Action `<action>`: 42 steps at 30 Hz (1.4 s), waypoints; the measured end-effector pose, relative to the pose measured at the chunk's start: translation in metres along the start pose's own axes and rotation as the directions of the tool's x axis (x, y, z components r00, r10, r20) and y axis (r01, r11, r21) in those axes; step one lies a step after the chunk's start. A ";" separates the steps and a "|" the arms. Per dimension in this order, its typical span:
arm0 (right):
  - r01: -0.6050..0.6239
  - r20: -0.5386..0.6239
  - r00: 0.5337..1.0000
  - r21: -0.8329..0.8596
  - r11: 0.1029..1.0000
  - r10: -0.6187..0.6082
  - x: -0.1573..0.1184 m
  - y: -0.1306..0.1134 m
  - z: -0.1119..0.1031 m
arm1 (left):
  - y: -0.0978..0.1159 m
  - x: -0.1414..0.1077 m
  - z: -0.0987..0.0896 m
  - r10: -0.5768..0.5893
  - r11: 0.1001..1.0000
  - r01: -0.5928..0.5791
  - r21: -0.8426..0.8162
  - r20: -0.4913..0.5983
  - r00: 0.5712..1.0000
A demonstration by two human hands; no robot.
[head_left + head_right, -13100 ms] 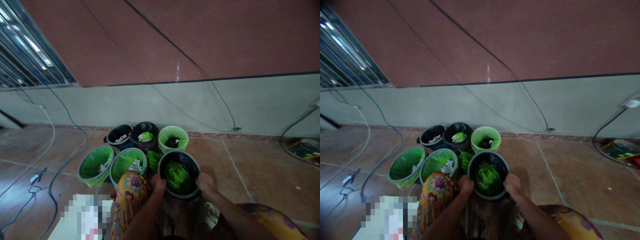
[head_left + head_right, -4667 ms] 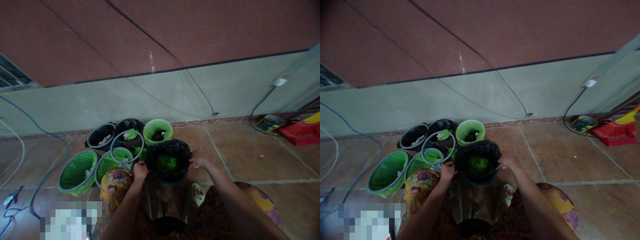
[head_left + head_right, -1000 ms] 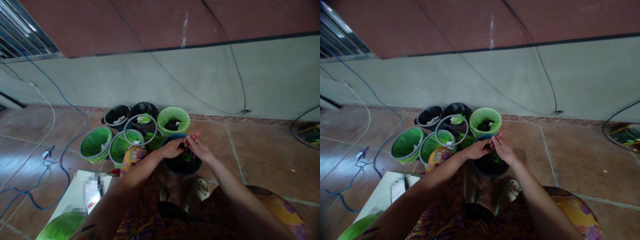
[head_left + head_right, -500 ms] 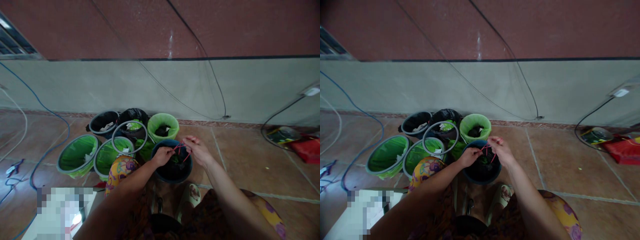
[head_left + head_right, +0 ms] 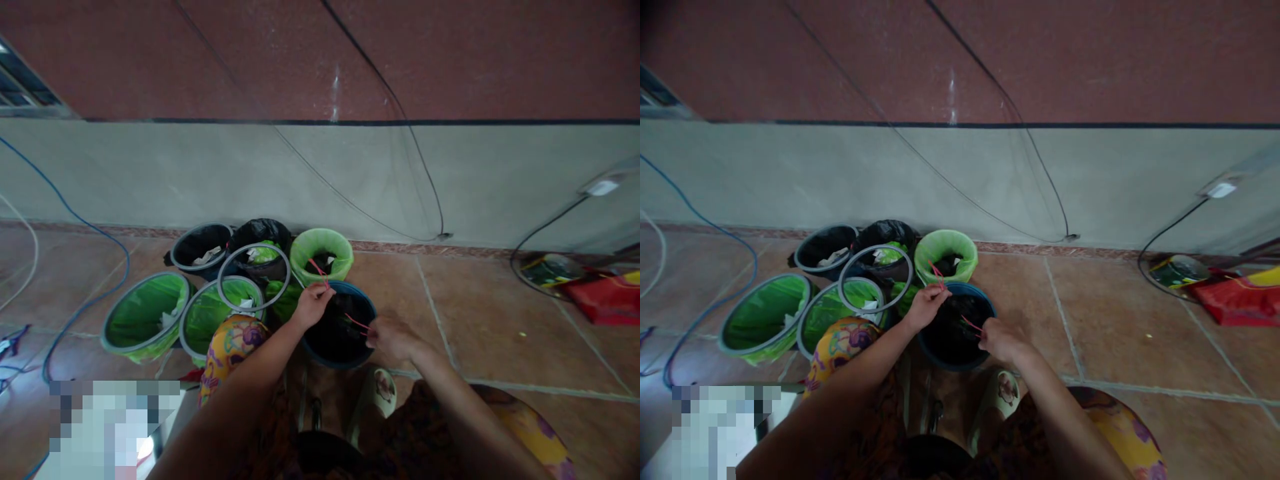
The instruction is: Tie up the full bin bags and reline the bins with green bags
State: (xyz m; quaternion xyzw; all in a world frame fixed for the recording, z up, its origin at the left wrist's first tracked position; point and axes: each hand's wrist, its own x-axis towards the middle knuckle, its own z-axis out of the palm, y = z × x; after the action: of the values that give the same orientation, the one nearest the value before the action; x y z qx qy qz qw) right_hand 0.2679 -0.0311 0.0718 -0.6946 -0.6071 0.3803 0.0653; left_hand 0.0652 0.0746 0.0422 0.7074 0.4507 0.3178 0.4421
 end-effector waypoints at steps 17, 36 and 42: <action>0.167 -0.120 0.985 0.477 0.863 -0.124 0.014 -0.022 -0.013 | 0.010 -0.005 0.002 -0.145 0.896 0.215 -0.389 0.201 0.969; 0.369 -0.355 0.866 -0.017 0.929 -0.351 0.037 -0.036 -0.014 | 0.004 -0.016 0.015 0.018 1.000 -0.007 -0.021 0.606 0.795; 0.283 -0.332 0.921 0.211 0.936 -0.204 0.041 -0.025 -0.006 | 0.008 -0.016 0.008 0.138 0.959 -0.254 0.124 0.580 0.803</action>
State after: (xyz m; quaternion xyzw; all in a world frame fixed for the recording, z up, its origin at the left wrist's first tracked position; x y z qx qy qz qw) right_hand 0.2506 0.0141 0.0718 -0.6490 -0.6182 0.3321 0.2938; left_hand 0.0687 0.0551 0.0453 0.8524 0.2524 0.0921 0.4486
